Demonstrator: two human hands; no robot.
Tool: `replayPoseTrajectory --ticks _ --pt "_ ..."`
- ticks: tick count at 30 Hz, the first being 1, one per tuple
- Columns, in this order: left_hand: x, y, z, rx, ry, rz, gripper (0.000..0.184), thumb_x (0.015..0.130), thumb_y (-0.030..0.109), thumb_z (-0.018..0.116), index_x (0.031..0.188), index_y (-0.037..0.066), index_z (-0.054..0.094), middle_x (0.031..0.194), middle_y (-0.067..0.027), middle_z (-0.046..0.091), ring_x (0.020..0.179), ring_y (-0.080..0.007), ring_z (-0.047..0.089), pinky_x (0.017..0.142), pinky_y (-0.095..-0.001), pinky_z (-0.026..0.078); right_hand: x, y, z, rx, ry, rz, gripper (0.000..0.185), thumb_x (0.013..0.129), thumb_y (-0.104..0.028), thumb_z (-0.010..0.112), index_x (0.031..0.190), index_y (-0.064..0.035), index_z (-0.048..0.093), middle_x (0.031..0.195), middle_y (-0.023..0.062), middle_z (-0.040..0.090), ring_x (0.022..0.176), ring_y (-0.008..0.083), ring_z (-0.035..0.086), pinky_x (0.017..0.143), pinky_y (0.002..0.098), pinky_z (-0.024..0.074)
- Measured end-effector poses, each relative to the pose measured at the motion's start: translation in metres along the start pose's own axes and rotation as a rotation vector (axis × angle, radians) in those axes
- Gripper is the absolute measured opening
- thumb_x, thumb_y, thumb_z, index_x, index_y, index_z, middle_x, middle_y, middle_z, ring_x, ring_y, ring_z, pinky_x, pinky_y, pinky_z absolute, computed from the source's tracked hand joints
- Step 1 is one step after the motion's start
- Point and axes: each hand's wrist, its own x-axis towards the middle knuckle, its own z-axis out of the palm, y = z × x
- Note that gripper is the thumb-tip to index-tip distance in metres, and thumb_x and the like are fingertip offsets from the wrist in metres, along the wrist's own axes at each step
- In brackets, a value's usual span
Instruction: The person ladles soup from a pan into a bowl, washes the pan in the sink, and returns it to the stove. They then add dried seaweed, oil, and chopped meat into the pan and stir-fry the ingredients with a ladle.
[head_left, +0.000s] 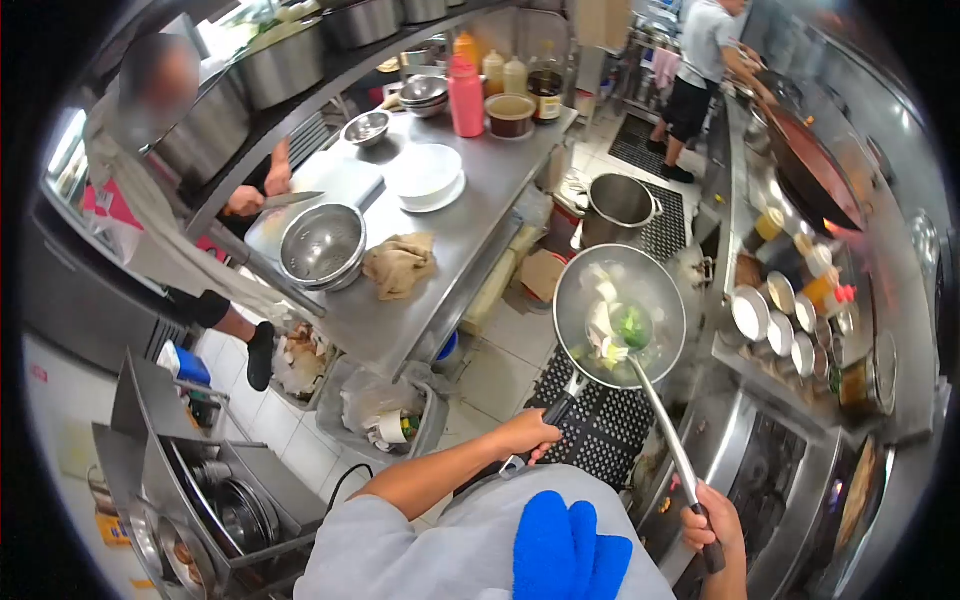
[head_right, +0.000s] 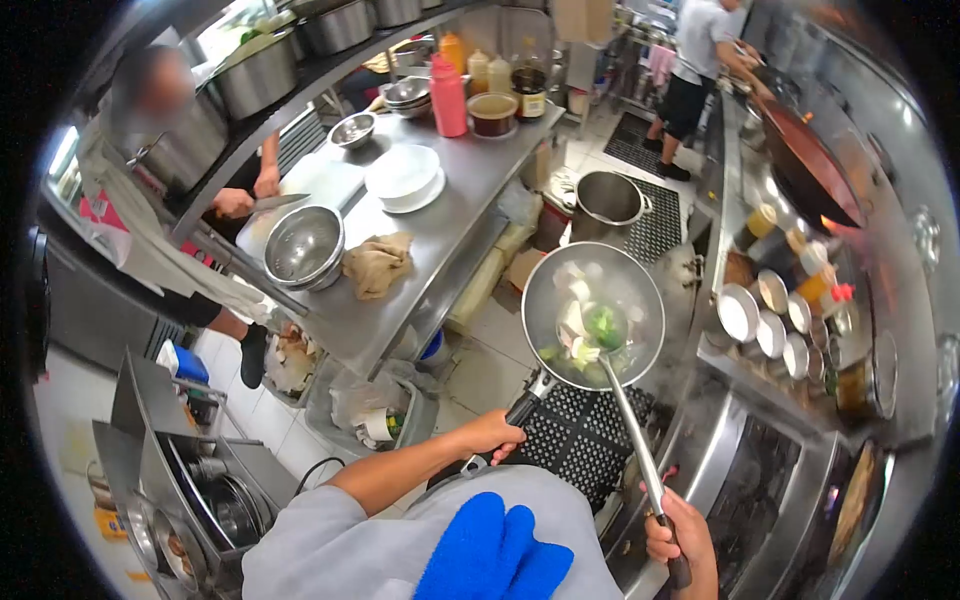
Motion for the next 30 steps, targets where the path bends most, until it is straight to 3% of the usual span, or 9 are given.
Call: replayPoseTrajectory --ticks 7,14,20,23,30 --pt "-0.025 0.019 -0.06 -0.212 0.225 0.163 0.024 0.079 0.013 0.056 0.059 0.008 0.044 0.05 -0.0017 0.045 0.039 -0.0109 0.044 0.037 -0.0292 0.04 0.068 -0.106 0.072 -0.175 -0.234 0.09 0.039 0.099 -0.031 0.04 0.132 -0.0099 0.044 0.052 -0.0022 0.037 0.031 0.0054 0.031 0.03 0.0253 0.0251" --pt "-0.04 0.045 -0.08 -0.405 0.464 0.231 0.018 0.08 0.013 0.058 0.07 0.007 0.044 0.053 -0.001 0.045 0.04 -0.0102 0.045 0.038 -0.0289 0.041 0.137 -0.218 0.151 -0.24 -0.501 0.18 0.042 0.1 -0.034 0.036 0.136 -0.0127 0.04 0.055 -0.0033 0.039 0.033 0.0042 0.033 0.029 0.023 0.0275" --pt "-0.029 0.061 -0.067 -0.563 0.592 0.312 0.016 0.081 0.01 0.055 0.07 0.007 0.043 0.053 -0.0029 0.047 0.039 -0.0118 0.045 0.039 -0.029 0.041 0.206 -0.315 0.225 -0.488 -0.61 0.143 0.039 0.101 -0.033 0.035 0.131 -0.0102 0.044 0.052 -0.0053 0.036 0.032 0.0019 0.031 0.028 0.0192 0.0277" --pt "-0.02 0.077 -0.043 -0.659 0.714 0.343 0.015 0.082 0.009 0.057 0.075 0.006 0.044 0.052 -0.0028 0.046 0.039 -0.0128 0.045 0.037 -0.0304 0.041 0.256 -0.362 0.249 -0.505 -0.703 0.244 0.037 0.1 -0.032 0.036 0.13 -0.0108 0.045 0.054 -0.005 0.037 0.032 0.0025 0.031 0.028 0.0196 0.0272" --pt "-0.002 0.104 0.003 -0.832 0.982 0.344 0.015 0.082 0.005 0.056 0.078 0.005 0.042 0.052 -0.0018 0.045 0.039 -0.013 0.045 0.037 -0.0297 0.039 0.354 -0.416 0.278 -0.734 -0.736 0.3 0.025 0.098 -0.032 0.044 0.115 -0.0144 0.051 0.055 -0.0053 0.038 0.034 0.0035 0.033 0.032 0.0213 0.0289"
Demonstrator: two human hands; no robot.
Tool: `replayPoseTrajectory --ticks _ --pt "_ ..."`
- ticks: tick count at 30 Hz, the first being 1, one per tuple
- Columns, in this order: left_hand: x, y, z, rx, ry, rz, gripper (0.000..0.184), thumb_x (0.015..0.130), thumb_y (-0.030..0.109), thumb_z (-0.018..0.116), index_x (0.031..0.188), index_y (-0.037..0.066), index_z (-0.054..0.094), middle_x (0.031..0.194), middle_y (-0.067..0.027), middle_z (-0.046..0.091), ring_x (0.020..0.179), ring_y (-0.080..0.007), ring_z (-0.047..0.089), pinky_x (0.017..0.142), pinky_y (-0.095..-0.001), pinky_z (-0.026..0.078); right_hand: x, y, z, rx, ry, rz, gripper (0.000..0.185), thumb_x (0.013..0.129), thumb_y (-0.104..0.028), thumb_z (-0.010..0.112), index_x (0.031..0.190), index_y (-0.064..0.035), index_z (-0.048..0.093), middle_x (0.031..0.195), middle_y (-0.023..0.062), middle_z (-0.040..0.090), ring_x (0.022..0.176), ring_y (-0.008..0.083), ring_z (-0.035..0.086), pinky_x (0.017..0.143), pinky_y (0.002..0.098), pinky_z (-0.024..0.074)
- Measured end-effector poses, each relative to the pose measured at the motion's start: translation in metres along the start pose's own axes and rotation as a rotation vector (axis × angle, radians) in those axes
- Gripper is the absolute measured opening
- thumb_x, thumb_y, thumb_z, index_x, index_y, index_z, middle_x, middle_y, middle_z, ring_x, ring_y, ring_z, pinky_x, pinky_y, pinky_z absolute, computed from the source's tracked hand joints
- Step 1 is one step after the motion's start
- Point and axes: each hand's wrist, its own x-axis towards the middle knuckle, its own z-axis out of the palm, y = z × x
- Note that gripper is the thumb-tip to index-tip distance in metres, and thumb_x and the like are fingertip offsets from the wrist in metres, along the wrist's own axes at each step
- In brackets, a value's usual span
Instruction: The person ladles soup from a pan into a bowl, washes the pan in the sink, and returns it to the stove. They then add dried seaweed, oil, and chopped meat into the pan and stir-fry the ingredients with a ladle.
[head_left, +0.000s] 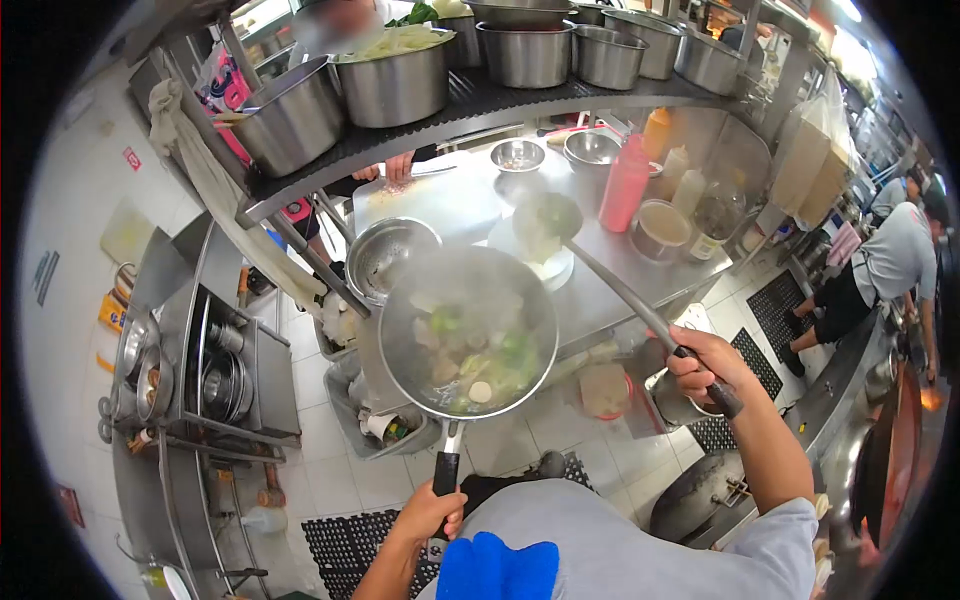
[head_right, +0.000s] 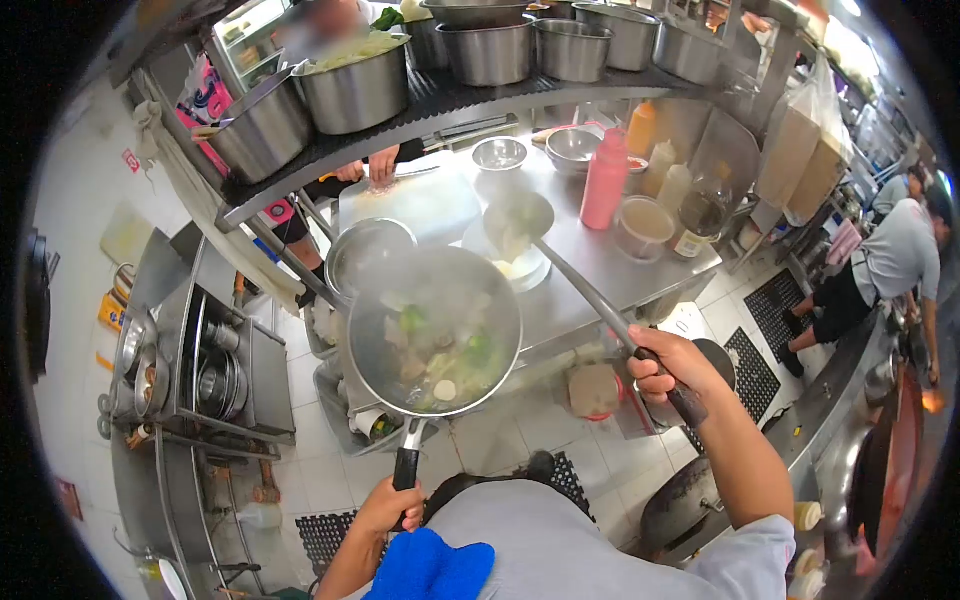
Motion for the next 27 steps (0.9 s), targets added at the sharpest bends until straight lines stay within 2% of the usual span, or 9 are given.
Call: replayPoseTrajectory --ticks 8,14,16,17,19,21,23,26,27 --pt "-0.012 0.007 0.017 -0.057 0.095 0.052 0.013 0.082 0.005 0.056 0.081 0.005 0.043 0.053 -0.002 0.044 0.04 -0.0132 0.045 0.038 -0.0308 0.04 0.022 -0.011 -0.022 -0.39 0.161 0.012 0.022 0.095 -0.031 0.049 0.108 -0.0134 0.05 0.056 -0.0052 0.042 0.039 0.0042 0.035 0.039 0.0205 0.0285" --pt "-0.011 0.011 0.015 0.013 0.118 0.091 0.015 0.082 0.007 0.056 0.072 0.005 0.045 0.051 -0.0028 0.045 0.04 -0.0142 0.046 0.039 -0.031 0.04 0.029 -0.001 -0.032 -0.813 0.174 -0.089 0.042 0.092 -0.028 0.053 0.13 -0.0131 0.047 0.064 0.0011 0.048 0.046 0.007 0.044 0.038 0.0235 0.0363" --pt "-0.012 0.018 0.018 0.113 0.224 0.048 0.02 0.082 0.01 0.056 0.064 0.006 0.045 0.05 -0.0034 0.045 0.04 -0.0145 0.046 0.04 -0.0306 0.04 0.021 0.001 -0.014 -1.196 0.417 -0.099 0.053 0.089 -0.026 0.056 0.139 -0.0166 0.041 0.074 0.0084 0.058 0.06 0.016 0.057 0.05 0.0292 0.0464" --pt "-0.009 0.016 0.015 0.112 0.222 0.049 0.02 0.082 0.01 0.056 0.064 0.006 0.045 0.05 -0.0034 0.045 0.04 -0.0145 0.046 0.04 -0.0306 0.04 0.029 0.008 -0.025 -1.441 0.464 -0.163 0.054 0.086 -0.025 0.059 0.137 -0.0172 0.042 0.087 0.016 0.064 0.076 0.0263 0.064 0.067 0.0357 0.0502" --pt "-0.002 0.012 0.005 0.058 0.165 0.11 0.017 0.081 0.011 0.059 0.073 0.007 0.045 0.051 -0.002 0.044 0.039 -0.014 0.044 0.038 -0.0295 0.039 0.022 0.015 -0.019 -1.497 0.484 -0.221 0.053 0.086 -0.025 0.059 0.136 -0.0164 0.044 0.09 0.0188 0.064 0.082 0.0304 0.064 0.072 0.0378 0.0494" --pt "0.001 0.015 0.003 0.042 0.15 0.082 0.018 0.08 0.011 0.057 0.067 0.006 0.045 0.05 -0.0028 0.045 0.04 -0.0139 0.045 0.039 -0.0294 0.039 0.013 0.024 -0.014 -1.558 0.491 -0.264 0.053 0.085 -0.025 0.059 0.135 -0.0155 0.045 0.094 0.0216 0.064 0.088 0.0344 0.064 0.077 0.0398 0.0486" --pt "0.0 0.02 0.001 0.011 0.159 0.048 0.021 0.08 0.011 0.054 0.061 0.006 0.045 0.049 -0.0036 0.046 0.04 -0.0137 0.046 0.04 -0.0293 0.04 0.005 0.031 -0.013 -1.487 0.538 -0.463 0.05 0.086 -0.024 0.058 0.134 -0.0135 0.047 0.081 0.0198 0.066 0.074 0.0343 0.065 0.073 0.0411 0.0509" --pt "0.003 0.026 -0.005 0.033 0.12 0.087 0.02 0.079 0.01 0.054 0.062 0.006 0.044 0.05 -0.0032 0.046 0.04 -0.0127 0.046 0.04 -0.0289 0.04 -0.016 0.026 0.001 -1.382 0.462 -0.486 0.051 0.085 -0.022 0.06 0.133 -0.0133 0.047 0.084 0.0202 0.066 0.077 0.0356 0.065 0.073 0.0392 0.0507" --pt "0.005 0.027 -0.007 0.024 0.107 0.088 0.018 0.079 0.009 0.054 0.064 0.006 0.045 0.051 -0.003 0.046 0.041 -0.0125 0.046 0.039 -0.0288 0.04 -0.024 0.021 0.017 -1.341 0.461 -0.387 0.05 0.084 -0.022 0.061 0.132 -0.0136 0.049 0.084 0.021 0.066 0.079 0.0362 0.065 0.074 0.0387 0.0499"
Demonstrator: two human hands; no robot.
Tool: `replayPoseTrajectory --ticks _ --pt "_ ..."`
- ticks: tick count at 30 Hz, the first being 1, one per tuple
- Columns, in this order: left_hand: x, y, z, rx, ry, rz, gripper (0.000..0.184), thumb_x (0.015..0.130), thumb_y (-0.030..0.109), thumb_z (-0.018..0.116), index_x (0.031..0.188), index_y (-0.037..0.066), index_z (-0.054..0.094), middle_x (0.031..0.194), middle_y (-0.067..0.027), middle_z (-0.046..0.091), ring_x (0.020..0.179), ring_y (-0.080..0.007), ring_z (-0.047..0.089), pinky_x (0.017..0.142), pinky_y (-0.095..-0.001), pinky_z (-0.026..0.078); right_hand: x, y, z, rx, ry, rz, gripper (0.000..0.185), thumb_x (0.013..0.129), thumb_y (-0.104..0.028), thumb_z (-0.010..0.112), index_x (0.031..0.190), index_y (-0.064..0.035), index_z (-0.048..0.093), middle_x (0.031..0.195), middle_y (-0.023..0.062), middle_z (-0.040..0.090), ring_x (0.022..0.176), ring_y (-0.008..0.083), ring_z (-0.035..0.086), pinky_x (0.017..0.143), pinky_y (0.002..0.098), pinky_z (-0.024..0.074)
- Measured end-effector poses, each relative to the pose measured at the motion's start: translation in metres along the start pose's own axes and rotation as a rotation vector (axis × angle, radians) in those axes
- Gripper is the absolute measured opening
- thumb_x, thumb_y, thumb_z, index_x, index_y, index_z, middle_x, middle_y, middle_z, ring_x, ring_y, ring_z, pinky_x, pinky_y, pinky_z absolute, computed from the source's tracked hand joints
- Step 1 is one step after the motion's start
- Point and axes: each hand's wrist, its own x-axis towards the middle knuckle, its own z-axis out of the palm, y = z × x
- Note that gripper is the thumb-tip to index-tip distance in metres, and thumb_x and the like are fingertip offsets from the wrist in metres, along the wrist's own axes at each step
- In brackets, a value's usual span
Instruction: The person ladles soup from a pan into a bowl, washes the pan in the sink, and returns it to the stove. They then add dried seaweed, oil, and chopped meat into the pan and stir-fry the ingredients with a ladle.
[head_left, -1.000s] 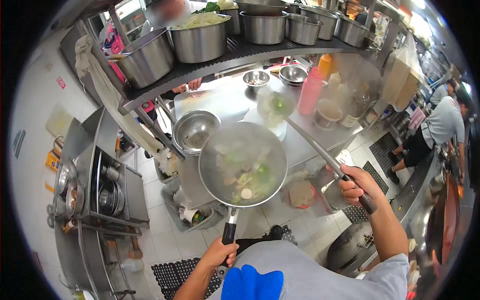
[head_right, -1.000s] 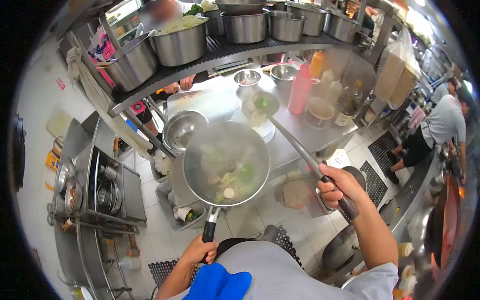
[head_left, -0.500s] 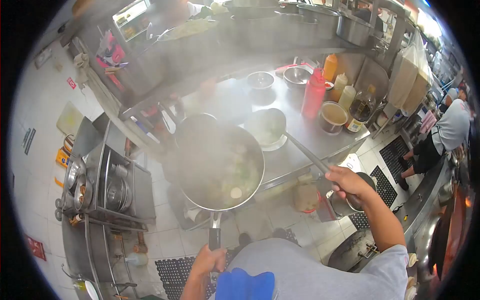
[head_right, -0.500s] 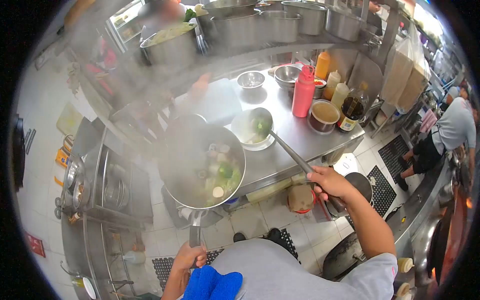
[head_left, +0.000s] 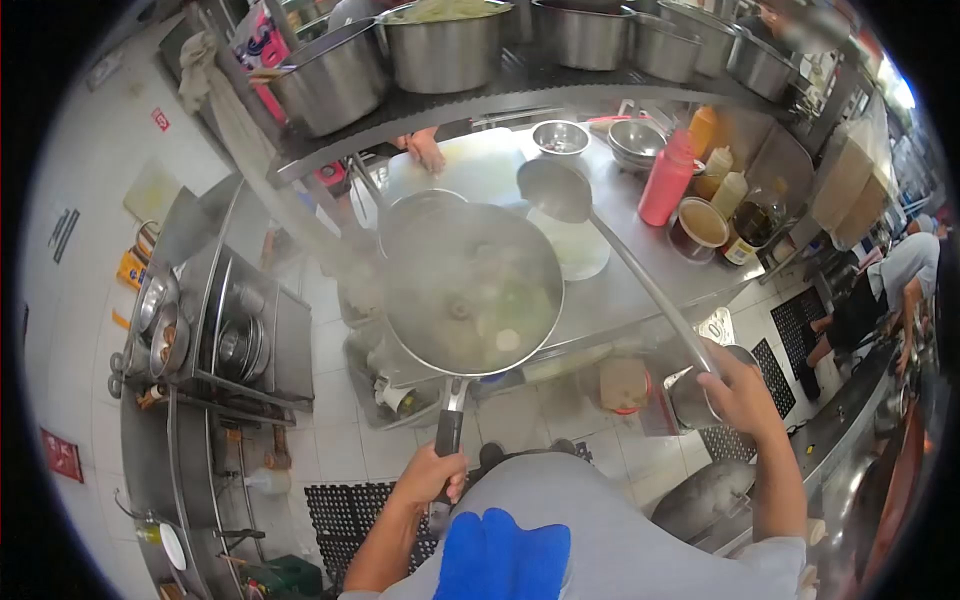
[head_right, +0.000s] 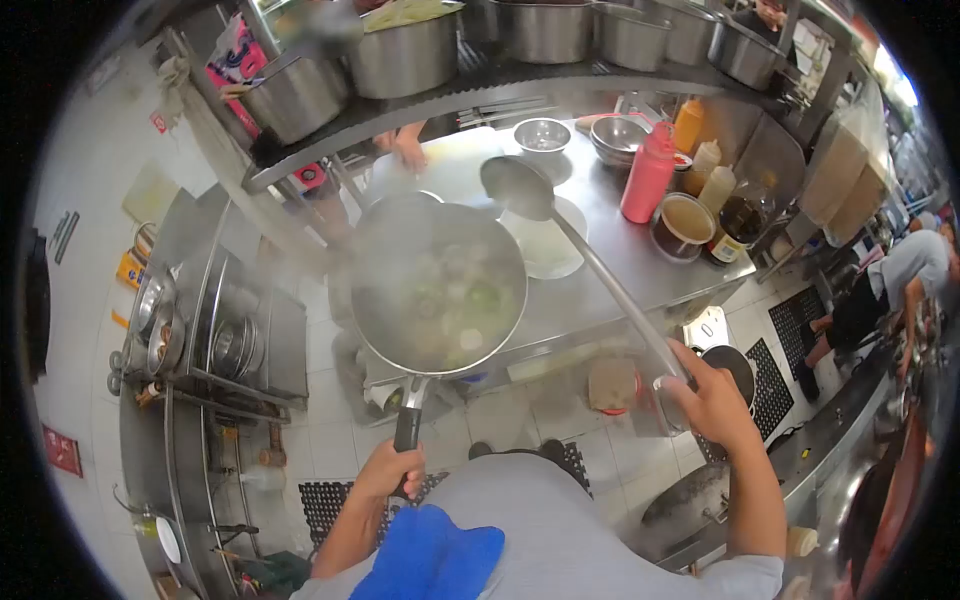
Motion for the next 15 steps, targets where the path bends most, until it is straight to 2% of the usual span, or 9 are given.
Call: replayPoseTrajectory --ticks 1,3,9,15 --pt "0.002 0.0 -0.002 -0.008 -0.017 0.002 0.016 0.079 0.009 0.054 0.067 0.006 0.045 0.052 -0.0029 0.046 0.041 -0.0122 0.046 0.039 -0.0287 0.04 0.001 0.001 0.001 -0.006 -0.005 -0.006 0.05 0.084 -0.022 0.061 0.132 -0.0136 0.049 0.084 0.021 0.066 0.079 0.0362 0.065 0.074 0.0387 0.0499" --pt "0.006 -0.004 -0.01 -0.026 -0.031 0.006 0.014 0.079 0.009 0.054 0.069 0.005 0.045 0.053 -0.0029 0.047 0.041 -0.0122 0.046 0.039 -0.029 0.04 0.004 0.007 0.005 -0.101 0.057 -0.324 0.051 0.085 -0.024 0.062 0.133 -0.0143 0.048 0.081 0.0222 0.065 0.074 0.0383 0.064 0.069 0.0408 0.0495" --pt "0.009 -0.005 -0.02 0.012 -0.048 -0.007 0.012 0.08 0.007 0.055 0.074 0.004 0.045 0.055 -0.003 0.048 0.042 -0.0122 0.047 0.039 -0.0294 0.041 0.023 -0.007 0.015 -0.357 -0.023 -0.306 0.052 0.086 -0.027 0.061 0.134 -0.016 0.044 0.073 0.0223 0.063 0.072 0.043 0.061 0.067 0.0459 0.048" --pt "0.008 -0.004 -0.027 0.052 -0.062 -0.032 0.013 0.082 0.008 0.056 0.076 0.004 0.045 0.055 -0.0028 0.048 0.042 -0.0119 0.047 0.039 -0.0292 0.041 0.024 -0.013 0.018 -0.367 -0.108 -0.262 0.049 0.088 -0.027 0.06 0.133 -0.0155 0.046 0.074 0.0229 0.063 0.072 0.0436 0.06 0.066 0.0477 0.0473"
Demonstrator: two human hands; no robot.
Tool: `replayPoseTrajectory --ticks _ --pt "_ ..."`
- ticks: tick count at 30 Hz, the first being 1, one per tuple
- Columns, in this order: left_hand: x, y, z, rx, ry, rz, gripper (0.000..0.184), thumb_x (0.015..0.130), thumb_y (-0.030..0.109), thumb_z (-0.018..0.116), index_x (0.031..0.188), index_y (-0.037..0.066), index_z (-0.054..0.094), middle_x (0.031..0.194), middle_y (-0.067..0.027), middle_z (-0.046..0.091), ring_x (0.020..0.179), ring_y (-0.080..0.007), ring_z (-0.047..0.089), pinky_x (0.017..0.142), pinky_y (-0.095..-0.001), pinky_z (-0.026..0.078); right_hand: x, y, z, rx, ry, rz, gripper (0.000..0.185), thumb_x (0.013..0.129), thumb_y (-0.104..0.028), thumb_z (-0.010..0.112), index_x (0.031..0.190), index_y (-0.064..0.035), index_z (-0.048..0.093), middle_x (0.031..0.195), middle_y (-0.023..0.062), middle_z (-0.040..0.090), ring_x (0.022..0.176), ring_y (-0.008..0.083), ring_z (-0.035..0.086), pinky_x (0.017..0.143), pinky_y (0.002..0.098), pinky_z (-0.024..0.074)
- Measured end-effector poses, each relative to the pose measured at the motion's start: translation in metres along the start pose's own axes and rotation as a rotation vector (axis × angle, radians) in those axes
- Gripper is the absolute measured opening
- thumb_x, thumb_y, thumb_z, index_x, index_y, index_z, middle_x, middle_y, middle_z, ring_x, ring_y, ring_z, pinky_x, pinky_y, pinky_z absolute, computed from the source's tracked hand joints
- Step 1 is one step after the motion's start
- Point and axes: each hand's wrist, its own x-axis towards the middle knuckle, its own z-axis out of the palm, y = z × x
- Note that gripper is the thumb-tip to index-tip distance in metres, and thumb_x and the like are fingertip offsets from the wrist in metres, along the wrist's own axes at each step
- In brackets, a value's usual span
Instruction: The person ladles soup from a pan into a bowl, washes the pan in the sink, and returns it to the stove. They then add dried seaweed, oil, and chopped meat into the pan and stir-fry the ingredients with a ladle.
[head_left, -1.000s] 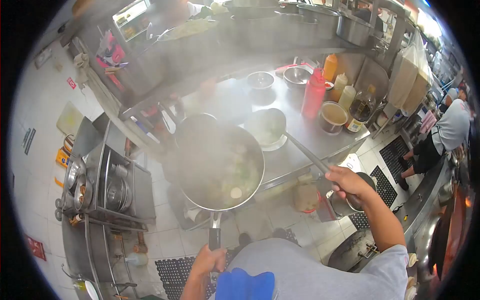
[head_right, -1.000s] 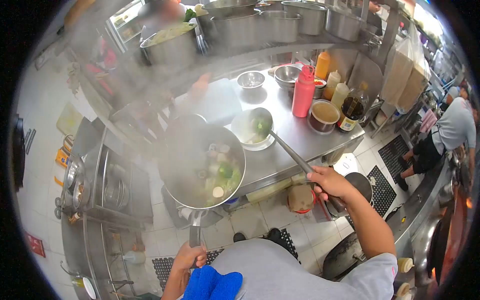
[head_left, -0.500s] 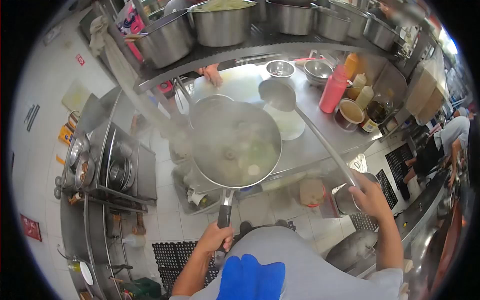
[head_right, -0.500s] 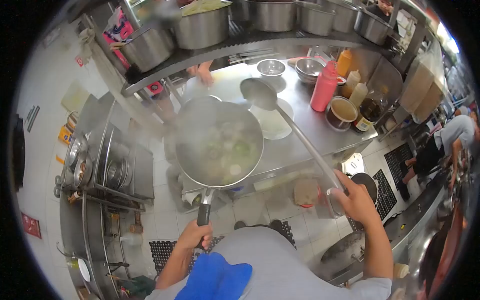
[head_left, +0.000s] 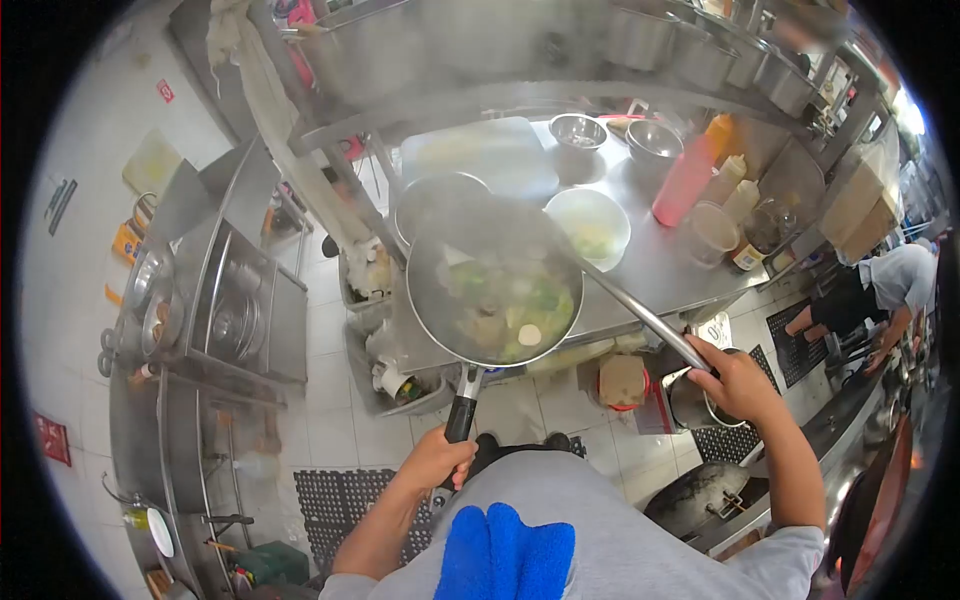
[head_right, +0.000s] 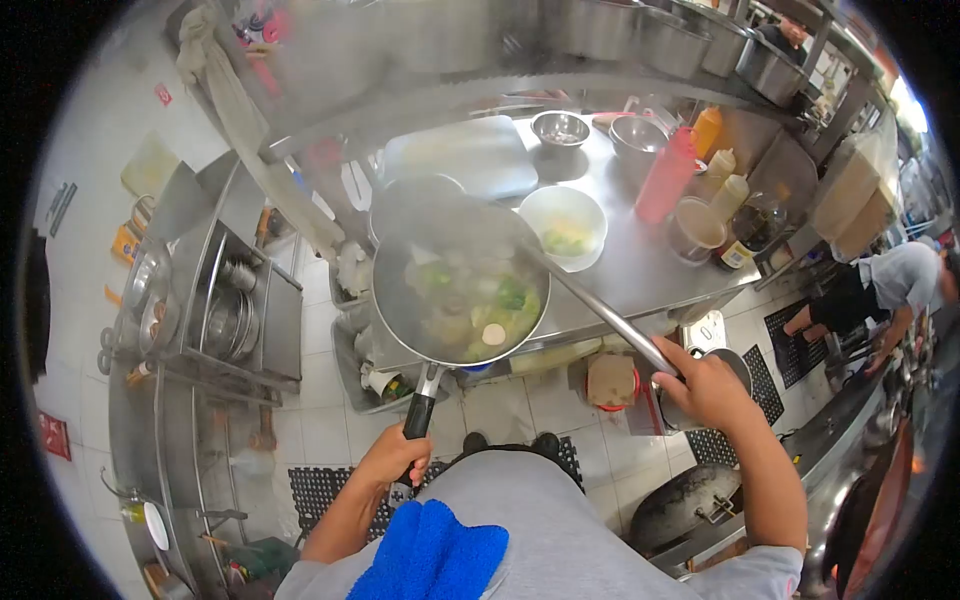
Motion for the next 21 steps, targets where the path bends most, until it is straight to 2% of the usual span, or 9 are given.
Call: replayPoseTrajectory --ticks 1,3,4,6,7,8,10,19,21 --pt "0.001 -0.001 -0.001 -0.001 -0.017 0.001 0.013 0.082 0.008 0.056 0.077 0.004 0.045 0.054 -0.0028 0.048 0.042 -0.0119 0.047 0.039 -0.0291 0.041 -0.003 -0.001 -0.001 -0.002 -0.009 0.001 0.049 0.088 -0.027 0.06 0.133 -0.0155 0.046 0.074 0.0229 0.063 0.072 0.0436 0.06 0.066 0.0477 0.0473" --pt "0.002 -0.001 -0.001 -0.001 -0.008 -0.001 0.013 0.082 0.008 0.056 0.078 0.004 0.045 0.054 -0.0028 0.048 0.042 -0.012 0.047 0.038 -0.0292 0.041 -0.01 -0.005 -0.004 0.138 -0.049 -0.004 0.047 0.089 -0.026 0.059 0.133 -0.0138 0.047 0.066 0.0183 0.062 0.06 0.033 0.063 0.056 0.042 0.0482" --pt "0.002 -0.001 -0.002 0.006 0.001 0.006 0.013 0.081 0.008 0.056 0.079 0.003 0.044 0.054 -0.0028 0.048 0.041 -0.0122 0.047 0.038 -0.0293 0.042 -0.015 -0.011 -0.01 0.139 -0.057 -0.001 0.047 0.089 -0.026 0.059 0.133 -0.0138 0.047 0.066 0.0183 0.062 0.06 0.033 0.063 0.056 0.042 0.0482" --pt "0.007 -0.004 -0.005 0.015 -0.007 -0.007 0.013 0.081 0.008 0.056 0.08 0.003 0.044 0.054 -0.003 0.048 0.041 -0.0124 0.048 0.038 -0.0295 0.042 -0.022 -0.022 -0.019 0.401 -0.329 0.357 0.047 0.09 -0.023 0.057 0.134 -0.0113 0.047 0.059 0.0101 0.056 0.048 0.0168 0.057 0.045 0.0334 0.0453" --pt "0.008 -0.005 -0.007 0.027 -0.016 -0.014 0.014 0.081 0.008 0.056 0.081 0.003 0.043 0.054 -0.0031 0.049 0.041 -0.0126 0.048 0.038 -0.0298 0.042 -0.029 -0.02 -0.015 0.522 -0.326 0.367 0.046 0.092 -0.022 0.056 0.135 -0.01 0.045 0.057 0.0024 0.046 0.041 0.0066 0.046 0.038 0.0251 0.0391" --pt "0.009 -0.005 -0.007 0.025 -0.018 -0.021 0.014 0.081 0.008 0.056 0.081 0.003 0.043 0.054 -0.0031 0.049 0.041 -0.0126 0.048 0.038 -0.0298 0.042 -0.034 -0.019 -0.011 0.522 -0.332 0.373 0.046 0.092 -0.022 0.056 0.135 -0.01 0.045 0.057 0.0024 0.046 0.041 0.0066 0.046 0.038 0.0251 0.0391" --pt "0.01 -0.002 -0.005 0.017 0.004 -0.004 0.014 0.081 0.007 0.056 0.081 0.003 0.043 0.055 -0.0034 0.049 0.041 -0.0127 0.048 0.038 -0.03 0.043 -0.041 -0.019 -0.006 0.828 -0.428 0.475 0.045 0.093 -0.022 0.053 0.136 -0.0099 0.044 0.058 0.0004 0.042 0.038 0.0073 0.041 0.037 0.022 0.0373" --pt "0.016 0.005 -0.004 0.008 0.002 -0.031 0.013 0.082 0.007 0.056 0.083 0.002 0.045 0.057 -0.0029 0.049 0.042 -0.0126 0.048 0.038 -0.0294 0.042 -0.053 -0.043 0.001 1.109 -0.561 0.633 0.052 0.094 -0.026 0.054 0.141 -0.01 0.038 0.057 0.0008 0.041 0.04 0.0065 0.036 0.035 0.0203 0.0322" --pt "0.018 0.004 -0.004 -0.008 0.006 -0.03 0.013 0.08 0.008 0.057 0.081 0.003 0.045 0.056 -0.0031 0.049 0.042 -0.0125 0.048 0.038 -0.0296 0.043 -0.05 -0.05 0.002 1.144 -0.583 0.651 0.052 0.092 -0.026 0.056 0.138 -0.008 0.04 0.056 0.0002 0.04 0.04 0.0059 0.035 0.033 0.0193 0.0312"
